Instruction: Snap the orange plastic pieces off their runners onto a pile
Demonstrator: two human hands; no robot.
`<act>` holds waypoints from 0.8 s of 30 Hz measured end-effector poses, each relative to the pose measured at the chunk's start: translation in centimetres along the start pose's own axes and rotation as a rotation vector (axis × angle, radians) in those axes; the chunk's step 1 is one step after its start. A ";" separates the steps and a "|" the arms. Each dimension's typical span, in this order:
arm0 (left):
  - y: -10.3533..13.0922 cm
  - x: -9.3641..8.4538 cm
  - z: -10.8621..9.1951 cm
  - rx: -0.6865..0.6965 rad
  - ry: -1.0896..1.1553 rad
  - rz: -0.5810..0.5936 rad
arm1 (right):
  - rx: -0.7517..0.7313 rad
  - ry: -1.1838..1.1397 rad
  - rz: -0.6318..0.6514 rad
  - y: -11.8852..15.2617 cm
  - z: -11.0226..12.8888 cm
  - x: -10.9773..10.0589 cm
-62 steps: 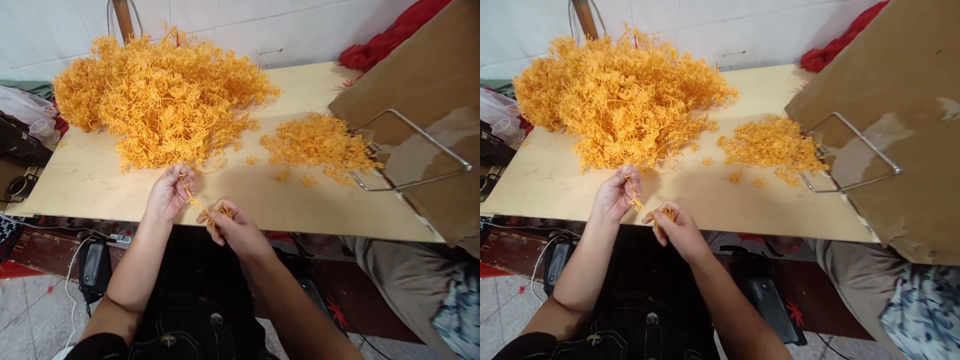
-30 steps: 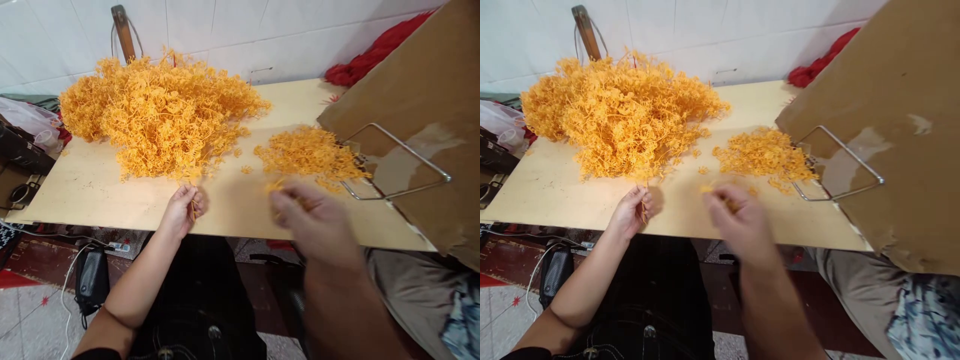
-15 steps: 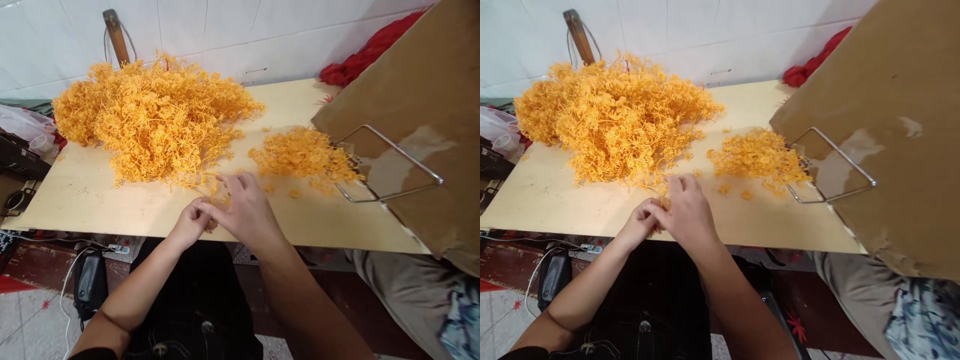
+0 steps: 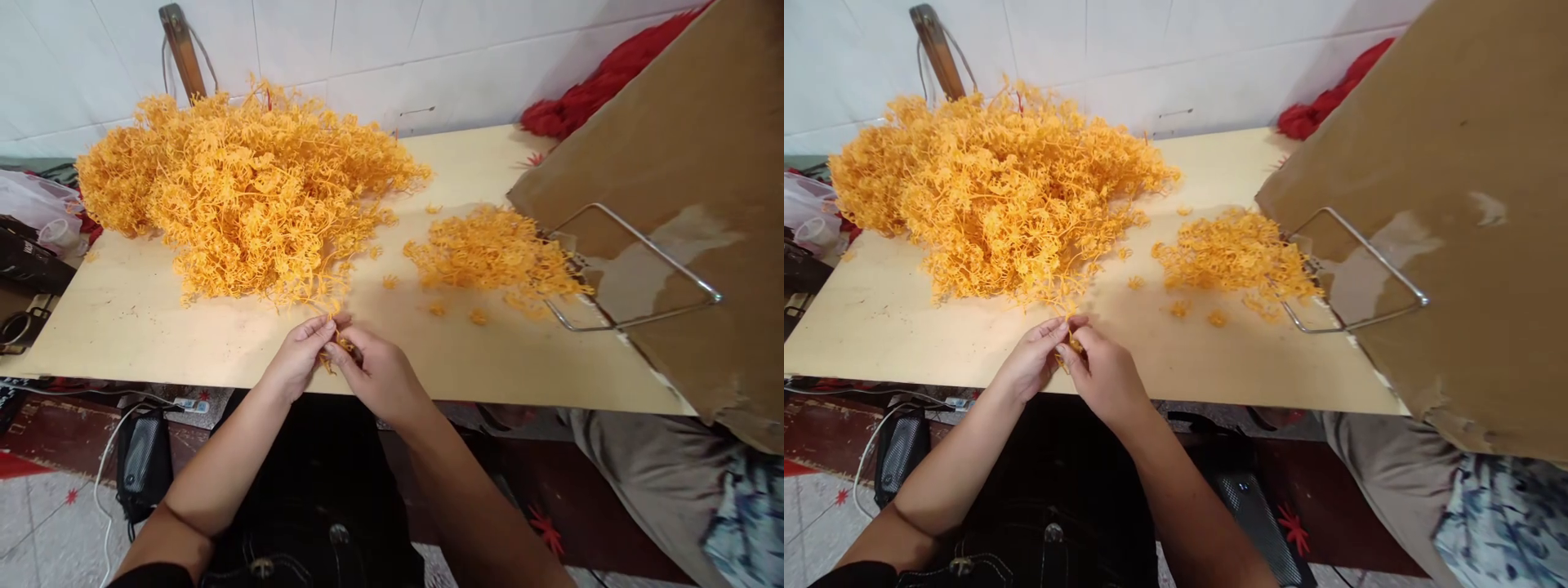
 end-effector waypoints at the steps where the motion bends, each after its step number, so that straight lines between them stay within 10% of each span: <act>1: 0.1 0.1 -0.1 -0.030 0.027 0.011 | -0.018 0.003 0.021 0.0 0.0 0.3; 8: 0.3 1.0 0.1 -0.104 0.274 -0.125 | -0.182 0.183 -0.162 2.2 1.1 1.4; 13: -0.7 0.8 -2.0 0.111 0.358 -0.303 | -0.668 -0.043 0.292 6.3 5.3 0.9; 16: -0.3 1.1 -2.3 0.144 0.094 -0.095 | -0.413 -0.342 0.316 5.2 4.6 -0.3; 20: 0.5 1.0 -0.6 0.061 -0.174 0.059 | 0.088 -0.745 -0.139 0.8 0.6 -2.2; 24: 0.5 0.2 0.4 0.100 -0.306 0.054 | 0.136 -0.524 -0.225 -1.4 -1.0 -1.9</act>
Point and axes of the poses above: each hand's wrist, its own y-axis away from the middle knuckle, its own x-axis out of the palm, z = x × y, the point moved 1 cm from there along -y, towards the middle knuckle, and after that the axes turned 5 degrees about -y, right-handed, at the moved point
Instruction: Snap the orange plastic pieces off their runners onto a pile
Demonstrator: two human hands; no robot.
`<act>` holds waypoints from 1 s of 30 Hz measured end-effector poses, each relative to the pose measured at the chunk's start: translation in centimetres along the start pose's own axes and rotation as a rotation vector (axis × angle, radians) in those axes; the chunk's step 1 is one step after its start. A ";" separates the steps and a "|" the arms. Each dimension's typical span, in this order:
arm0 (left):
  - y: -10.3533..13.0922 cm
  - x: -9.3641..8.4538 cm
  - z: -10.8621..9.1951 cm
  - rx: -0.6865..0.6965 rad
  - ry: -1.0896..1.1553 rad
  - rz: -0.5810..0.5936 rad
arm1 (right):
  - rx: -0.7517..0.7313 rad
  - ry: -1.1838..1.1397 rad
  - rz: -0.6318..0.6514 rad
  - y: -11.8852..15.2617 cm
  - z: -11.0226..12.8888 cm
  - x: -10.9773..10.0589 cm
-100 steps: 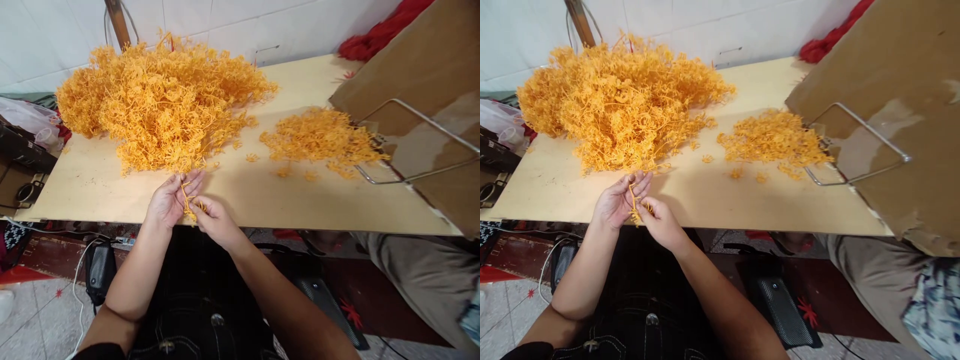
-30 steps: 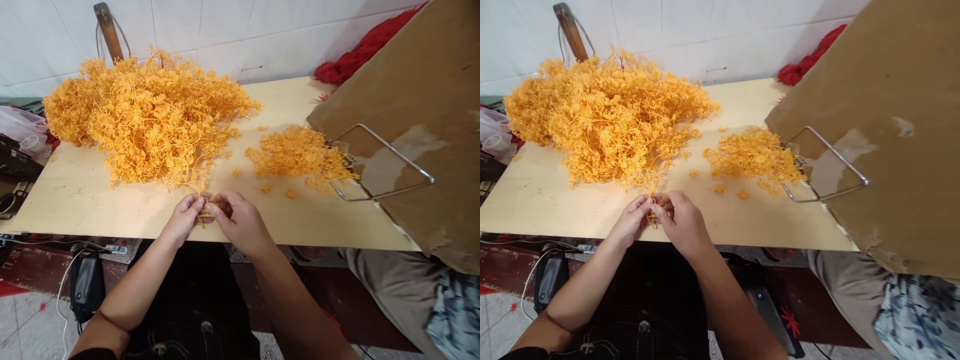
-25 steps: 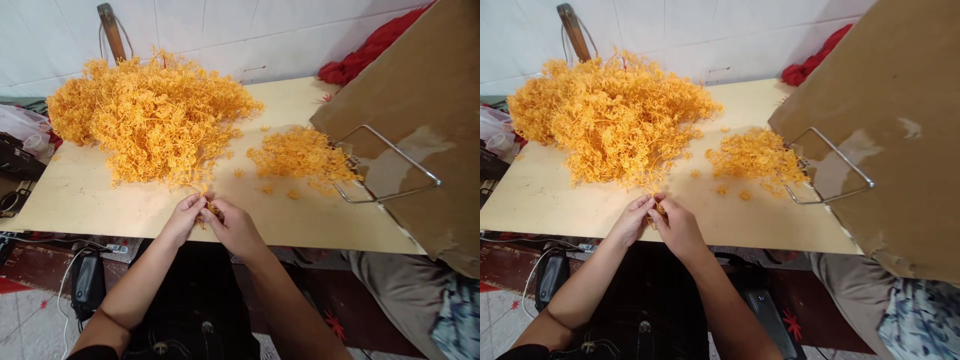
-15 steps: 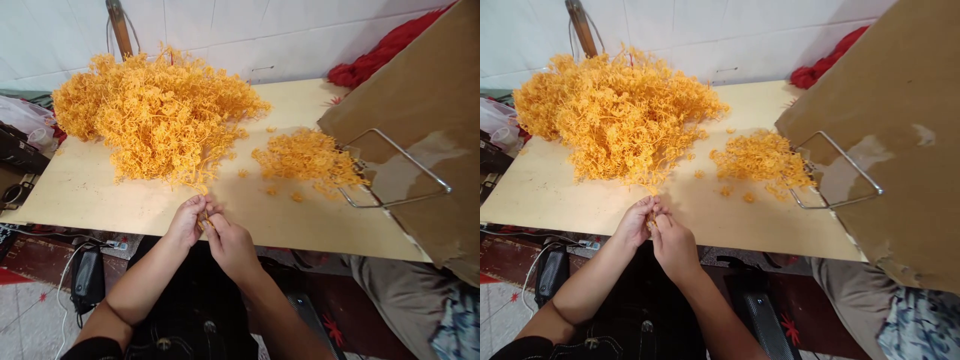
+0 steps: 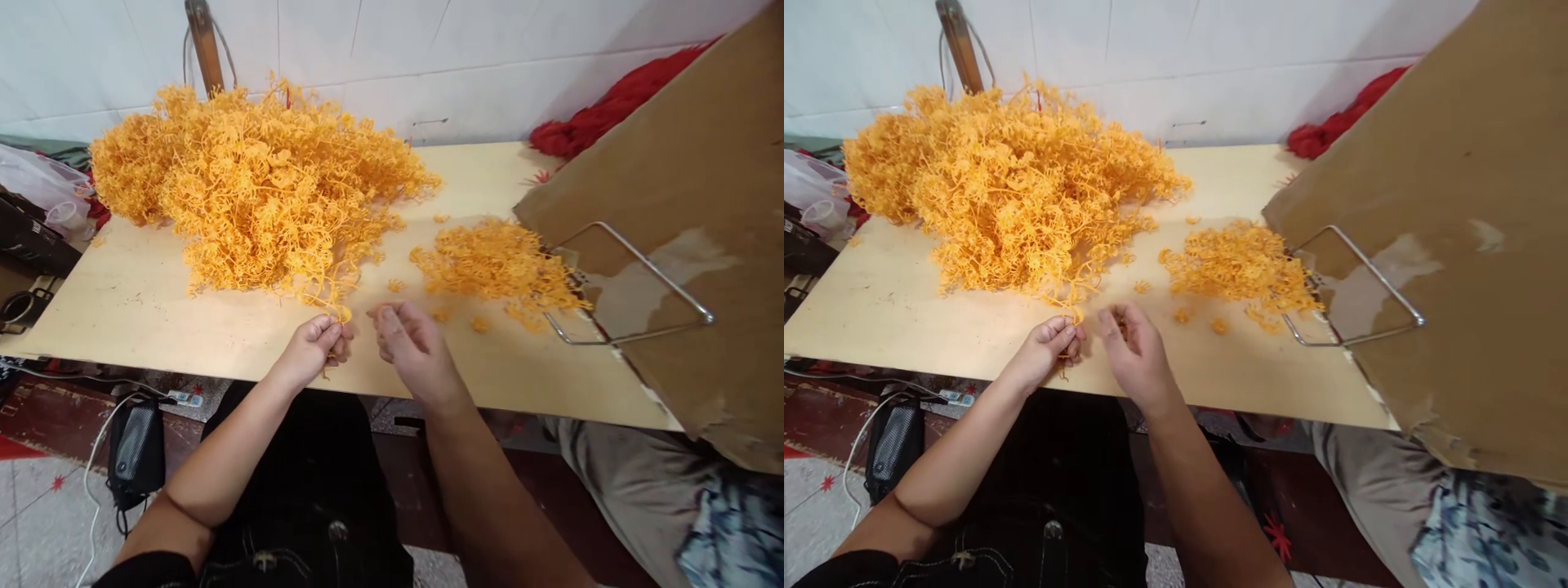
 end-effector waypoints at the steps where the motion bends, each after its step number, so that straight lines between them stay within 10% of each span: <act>1: 0.0 -0.1 0.1 0.020 -0.035 0.012 | -0.019 0.124 0.013 -0.1 -0.1 0.3; 9: 0.0 -0.5 -0.5 -0.087 -0.051 0.036 | -0.162 0.488 0.099 0.3 -0.5 1.2; 18: -1.4 -0.1 -0.7 0.006 0.065 -0.238 | -0.484 0.721 0.042 4.3 0.4 3.4; 24: -2.3 -1.1 -2.1 -0.023 0.194 -0.402 | -0.881 0.465 0.565 9.0 3.3 5.4; 26: -1.9 -1.3 -2.3 -0.025 0.184 -0.294 | -0.726 0.277 0.533 7.9 3.5 4.6; 30: -0.5 -1.9 -1.7 -0.061 0.133 0.014 | 0.061 -0.276 0.122 2.4 1.3 1.6</act>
Point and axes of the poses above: each hand's wrist, its own y-axis away from the middle knuckle, its own x-axis out of the palm, z = x × y, the point moved 1 cm from there along -y, towards the middle knuckle, and after that the axes turned 5 degrees about -y, right-handed, at the moved point
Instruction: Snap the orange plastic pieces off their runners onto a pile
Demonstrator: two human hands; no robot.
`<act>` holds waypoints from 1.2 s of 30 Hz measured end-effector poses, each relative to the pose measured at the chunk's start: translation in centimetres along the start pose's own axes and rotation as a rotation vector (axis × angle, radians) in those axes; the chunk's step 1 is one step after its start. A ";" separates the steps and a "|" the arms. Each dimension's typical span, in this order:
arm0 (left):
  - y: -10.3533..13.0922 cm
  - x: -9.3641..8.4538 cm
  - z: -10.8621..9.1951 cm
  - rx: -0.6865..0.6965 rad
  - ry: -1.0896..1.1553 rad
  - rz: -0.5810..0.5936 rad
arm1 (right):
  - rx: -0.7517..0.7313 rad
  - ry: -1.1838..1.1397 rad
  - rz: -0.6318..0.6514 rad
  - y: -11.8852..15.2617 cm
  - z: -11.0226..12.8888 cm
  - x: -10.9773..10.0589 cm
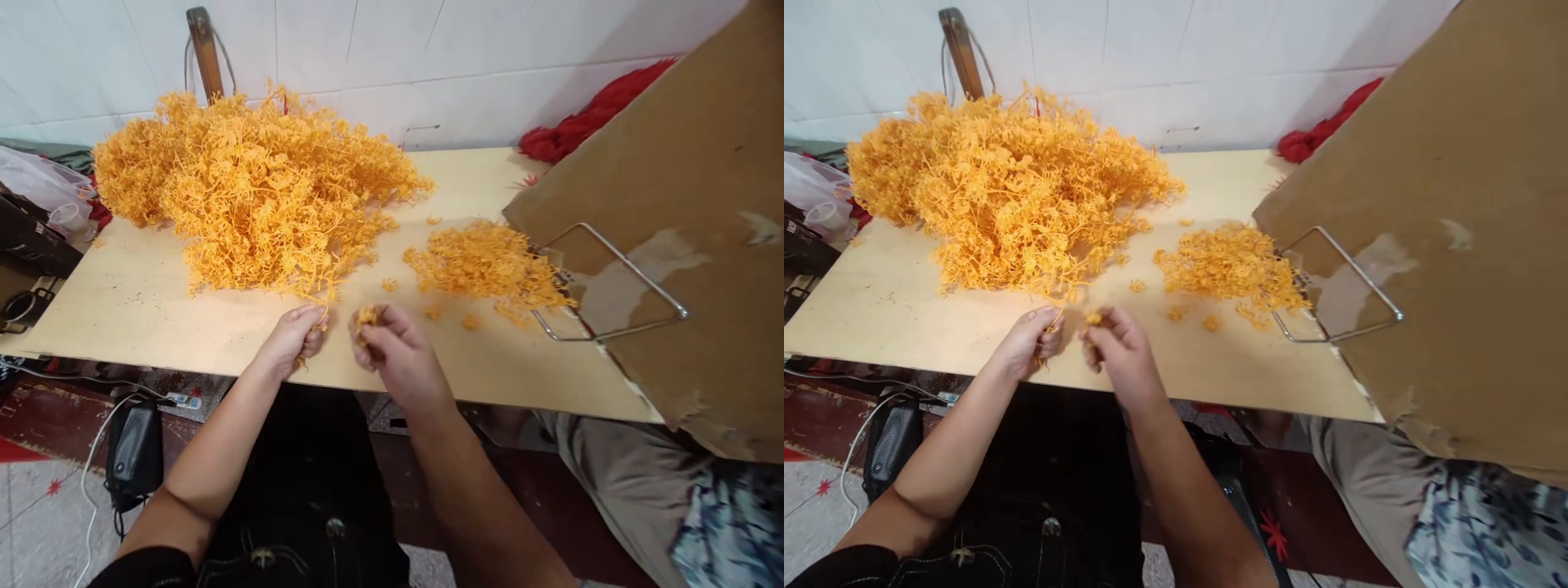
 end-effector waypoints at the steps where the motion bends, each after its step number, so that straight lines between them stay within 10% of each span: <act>1: 0.3 -0.3 0.2 0.000 0.002 0.026 | 0.127 -0.106 -0.078 -1.2 -0.5 -0.8; 9: 1.0 -1.2 0.5 0.007 -0.008 0.149 | 0.427 -0.359 -0.082 -5.1 -2.8 0.5; 18: 1.2 -1.7 0.4 0.013 -0.007 0.096 | 0.283 -0.297 0.033 -5.6 -2.9 1.6; 25: 1.3 -1.6 0.2 0.039 -0.036 0.091 | 0.221 -0.256 -0.119 -5.8 -3.7 1.9; 36: 2.4 -3.2 -0.2 0.046 -0.033 0.014 | 0.054 -0.398 -0.558 -8.7 1.9 -7.5</act>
Point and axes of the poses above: each hand's wrist, its own y-axis away from the middle knuckle, its own x-axis out of the palm, z = x × y, the point moved 1 cm from there along -y, towards the middle knuckle, and after that the axes turned 5 degrees about -y, right-handed, at the moved point
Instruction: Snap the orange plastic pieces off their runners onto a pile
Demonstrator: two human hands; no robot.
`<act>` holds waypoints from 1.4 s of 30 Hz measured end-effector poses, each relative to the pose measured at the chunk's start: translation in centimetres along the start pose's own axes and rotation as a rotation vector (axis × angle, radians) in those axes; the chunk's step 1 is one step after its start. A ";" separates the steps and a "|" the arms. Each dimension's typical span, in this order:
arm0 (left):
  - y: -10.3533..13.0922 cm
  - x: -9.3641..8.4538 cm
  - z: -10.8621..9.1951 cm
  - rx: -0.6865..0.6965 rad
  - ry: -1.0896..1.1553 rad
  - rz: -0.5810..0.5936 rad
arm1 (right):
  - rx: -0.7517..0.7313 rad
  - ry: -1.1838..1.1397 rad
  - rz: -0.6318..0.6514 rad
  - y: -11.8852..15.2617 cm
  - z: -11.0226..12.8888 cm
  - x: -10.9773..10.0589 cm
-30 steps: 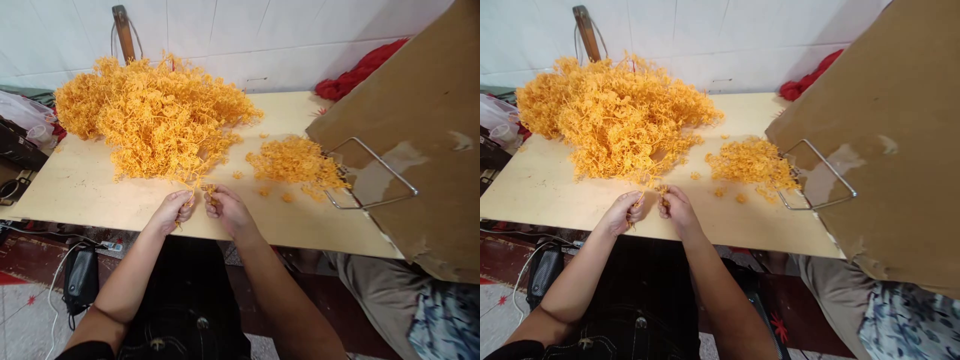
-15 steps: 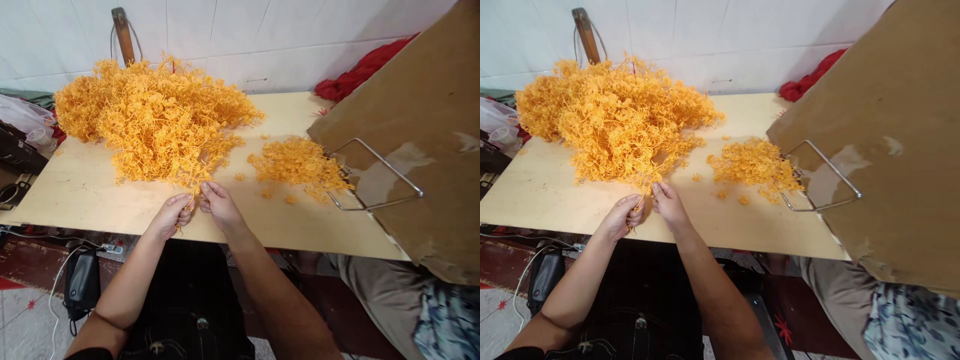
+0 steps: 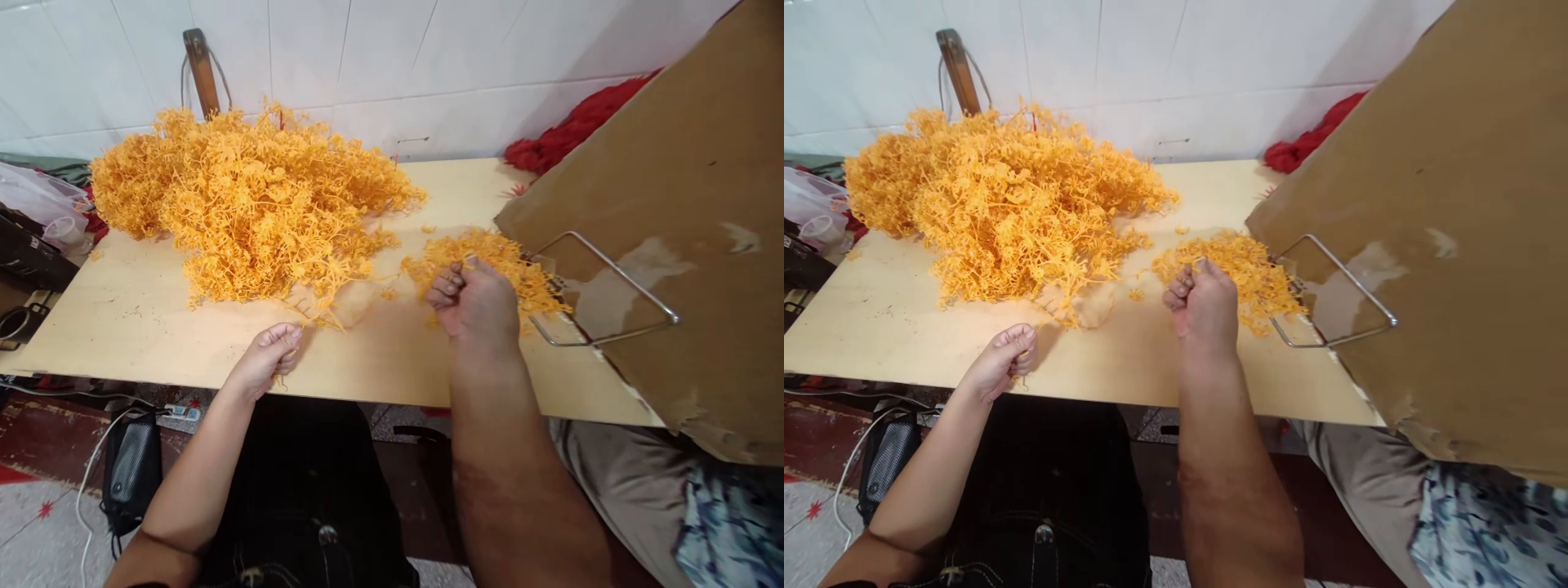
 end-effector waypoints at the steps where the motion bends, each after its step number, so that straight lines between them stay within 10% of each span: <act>1: -0.2 0.1 0.0 -0.009 -0.008 0.009 | -0.027 0.037 0.036 0.5 0.2 0.2; 10: -2.0 3.1 -0.4 -0.063 0.132 -0.041 | -0.542 1.111 0.816 10.9 -4.4 2.8; 18: -2.5 2.9 -1.2 -0.081 0.488 -0.005 | -0.511 1.188 0.854 12.4 -6.4 1.8; 25: -1.9 3.3 -1.7 -0.107 0.266 -0.057 | -0.333 1.043 0.752 11.9 -6.4 1.2; 31: -2.3 3.7 -1.4 -0.108 0.238 0.095 | -0.424 1.109 0.707 11.8 -6.3 1.0; 37: -3.4 4.2 -0.7 -0.051 0.444 -0.079 | -0.655 1.206 0.595 13.4 -5.8 0.5; 42: -4.3 3.8 -1.7 0.052 0.552 -0.232 | -0.721 1.000 1.205 18.1 -4.9 0.7</act>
Point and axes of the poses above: each hand's wrist, its own y-axis away from the middle knuckle, its own x-axis out of the palm, z = x × y, the point moved 1 cm from there along -y, towards the middle knuckle, and after that the axes turned 5 degrees about -y, right-handed, at the moved point
